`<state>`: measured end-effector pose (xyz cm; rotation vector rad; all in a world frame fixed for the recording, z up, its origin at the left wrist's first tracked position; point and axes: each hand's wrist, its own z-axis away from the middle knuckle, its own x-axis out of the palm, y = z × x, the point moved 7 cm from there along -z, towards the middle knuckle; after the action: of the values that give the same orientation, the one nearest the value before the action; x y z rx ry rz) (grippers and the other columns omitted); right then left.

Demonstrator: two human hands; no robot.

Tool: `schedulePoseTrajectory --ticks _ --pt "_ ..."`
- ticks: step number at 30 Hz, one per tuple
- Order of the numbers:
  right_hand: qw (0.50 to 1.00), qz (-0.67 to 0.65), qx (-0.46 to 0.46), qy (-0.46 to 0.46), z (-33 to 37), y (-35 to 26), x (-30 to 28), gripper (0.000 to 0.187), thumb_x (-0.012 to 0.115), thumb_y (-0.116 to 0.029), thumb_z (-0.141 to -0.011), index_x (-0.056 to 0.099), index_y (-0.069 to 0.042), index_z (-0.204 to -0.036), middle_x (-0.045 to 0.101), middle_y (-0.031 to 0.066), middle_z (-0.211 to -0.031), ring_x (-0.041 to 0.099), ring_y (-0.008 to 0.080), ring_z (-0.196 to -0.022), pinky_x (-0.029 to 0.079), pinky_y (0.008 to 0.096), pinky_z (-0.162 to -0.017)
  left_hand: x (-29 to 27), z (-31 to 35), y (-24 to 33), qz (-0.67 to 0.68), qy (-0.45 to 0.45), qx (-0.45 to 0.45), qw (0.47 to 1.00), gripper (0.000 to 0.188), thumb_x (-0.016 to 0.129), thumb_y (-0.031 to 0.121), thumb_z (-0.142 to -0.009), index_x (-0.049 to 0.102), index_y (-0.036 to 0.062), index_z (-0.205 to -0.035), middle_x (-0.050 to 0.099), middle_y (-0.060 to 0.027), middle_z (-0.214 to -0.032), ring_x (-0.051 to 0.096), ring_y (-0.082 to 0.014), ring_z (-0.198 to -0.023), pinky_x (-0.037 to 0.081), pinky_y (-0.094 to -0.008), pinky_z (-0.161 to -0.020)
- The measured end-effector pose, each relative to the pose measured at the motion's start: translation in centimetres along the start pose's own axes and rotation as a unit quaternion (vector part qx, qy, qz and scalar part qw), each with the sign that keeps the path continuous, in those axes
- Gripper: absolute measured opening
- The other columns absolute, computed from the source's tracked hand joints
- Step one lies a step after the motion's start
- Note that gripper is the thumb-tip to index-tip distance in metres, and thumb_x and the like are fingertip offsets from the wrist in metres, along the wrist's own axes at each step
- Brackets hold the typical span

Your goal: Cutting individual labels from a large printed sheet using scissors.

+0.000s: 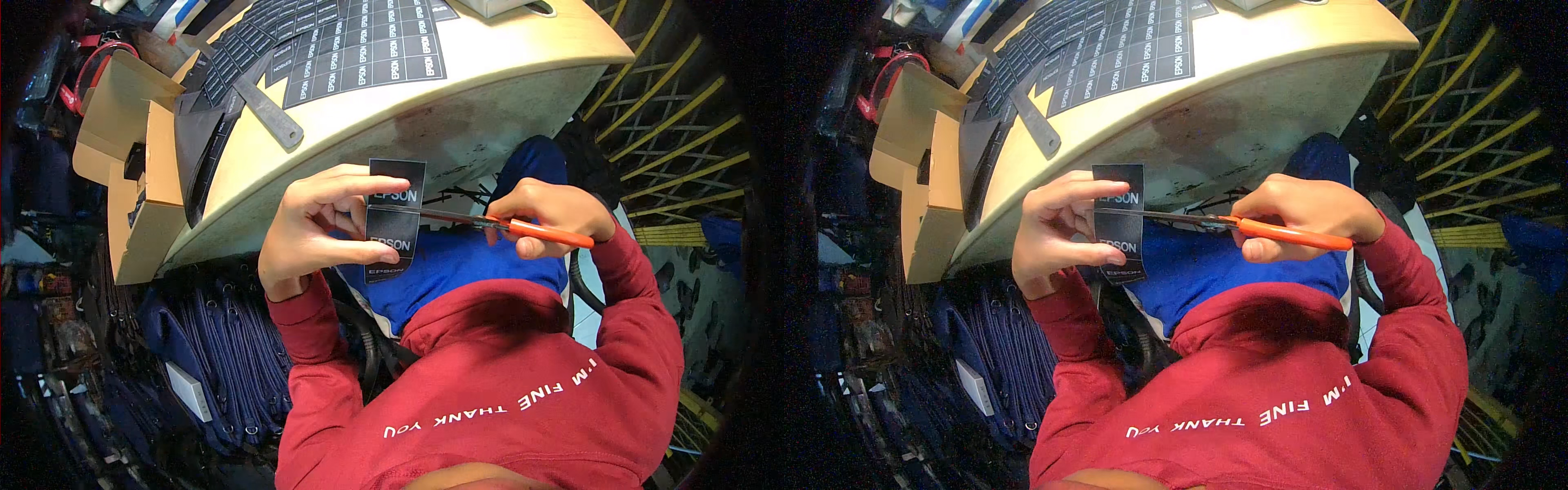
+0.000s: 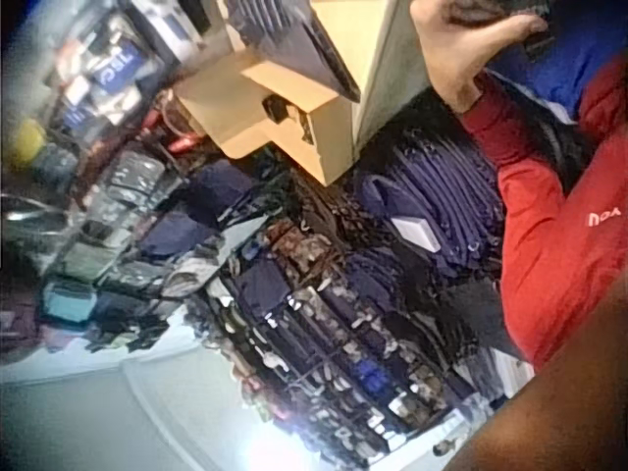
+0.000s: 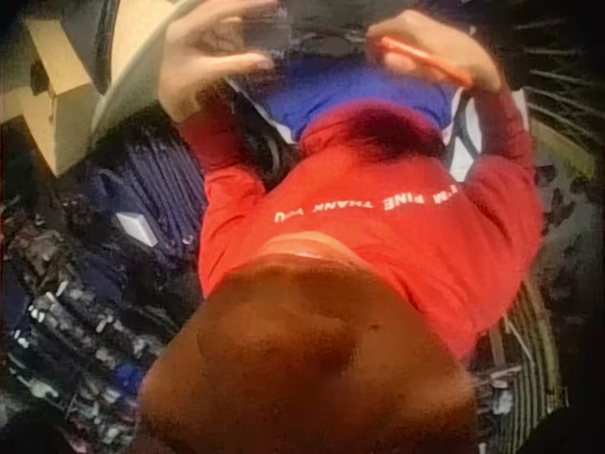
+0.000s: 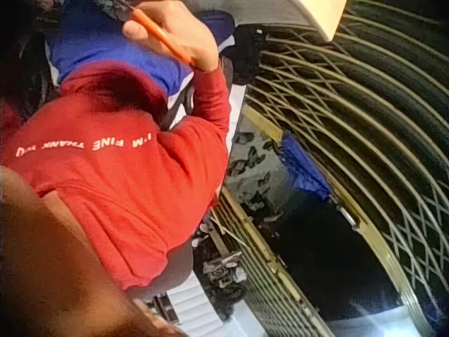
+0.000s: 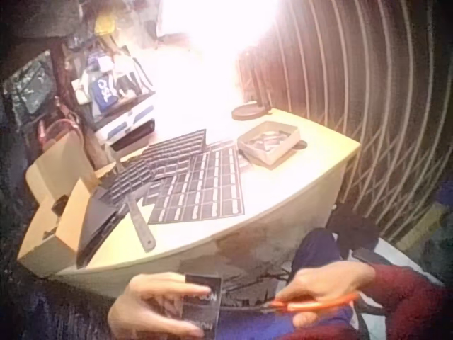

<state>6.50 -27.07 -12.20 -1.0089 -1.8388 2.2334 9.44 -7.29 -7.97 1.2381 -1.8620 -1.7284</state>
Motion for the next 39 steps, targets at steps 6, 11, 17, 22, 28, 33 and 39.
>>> schedulePoseTrajectory --ticks 6,11,17,22,28,33,39 --pt "1.000 0.012 0.012 -0.011 -0.34 -0.16 0.13 0.055 0.051 -0.051 -0.086 0.055 0.002 -0.074 0.052 0.0166 -0.059 0.052 0.0338 -0.055 0.041 0.0399 -0.052 0.08 0.16 0.03 0.011 -0.002 -0.004 1.000 0.059 0.085 0.002 -0.055 0.064 -0.0008 -0.110 0.056 -0.0002 -0.078 0.044 0.0004 -0.058 0.031 -0.0137 -0.050" --pt "1.000 0.017 -0.011 0.002 -0.43 -0.23 0.24 0.055 0.051 -0.050 -0.087 0.053 0.002 -0.071 0.048 0.0164 -0.055 0.049 0.0334 -0.051 0.039 0.0402 -0.051 0.10 0.25 0.28 0.004 -0.014 -0.001 1.000 0.059 0.085 0.001 -0.054 0.065 -0.0001 -0.109 0.058 -0.0029 -0.089 0.048 0.0004 -0.060 0.035 -0.0133 -0.049" --pt "1.000 0.016 -0.013 -0.007 -0.65 -0.37 0.21 0.055 0.051 -0.050 -0.087 0.048 0.002 -0.067 0.044 0.0159 -0.053 0.044 0.0317 -0.048 0.037 0.0399 -0.048 -0.22 0.38 -0.20 -0.018 0.009 -0.035 0.999 0.067 0.088 0.005 -0.043 0.065 -0.0037 -0.105 0.055 -0.0004 -0.080 0.046 -0.0068 -0.070 0.033 -0.0191 -0.062" --pt "1.000 0.019 -0.019 -0.010 -0.73 -0.18 0.23 0.056 0.051 -0.050 -0.087 0.047 0.002 -0.066 0.043 0.0151 -0.052 0.042 0.0301 -0.047 0.036 0.0395 -0.048 0.00 0.36 0.08 0.000 -0.007 -0.012 1.000 0.059 0.085 0.001 -0.054 0.065 0.0000 -0.109 0.053 0.0008 -0.081 0.044 -0.0005 -0.060 0.033 -0.0133 -0.050" --pt "1.000 0.010 -0.020 -0.009 -0.69 -0.15 0.26 0.057 0.051 -0.051 -0.087 0.046 0.001 -0.066 0.041 0.0147 -0.052 0.040 0.0289 -0.046 0.035 0.0393 -0.047 0.06 0.18 0.10 -0.009 -0.011 0.001 1.000 0.058 0.084 0.000 -0.055 0.065 0.0001 -0.110 0.055 -0.0005 -0.085 0.045 0.0007 -0.060 0.033 -0.0134 -0.051" --pt "0.999 0.014 -0.028 -0.005 -0.69 0.12 0.31 0.057 0.050 -0.050 -0.088 0.046 0.001 -0.065 0.042 0.0150 -0.052 0.040 0.0293 -0.046 0.035 0.0395 -0.047 0.19 0.26 0.08 0.006 -0.009 -0.018 1.000 0.058 0.084 -0.002 -0.055 0.065 0.0001 -0.110 0.057 -0.0021 -0.088 0.047 0.0010 -0.060 0.034 -0.0137 -0.050" --pt "1.000 0.014 -0.027 -0.002 -0.73 -0.05 0.22 0.056 0.050 -0.050 -0.088 0.047 0.001 -0.065 0.042 0.0151 -0.052 0.040 0.0300 -0.047 0.036 0.0400 -0.048 0.31 0.31 -0.34 0.030 -0.009 -0.032 0.999 0.058 0.084 -0.002 -0.055 0.064 -0.0006 -0.110 0.058 -0.0034 -0.092 0.047 0.0010 -0.060 0.034 -0.0136 -0.050"
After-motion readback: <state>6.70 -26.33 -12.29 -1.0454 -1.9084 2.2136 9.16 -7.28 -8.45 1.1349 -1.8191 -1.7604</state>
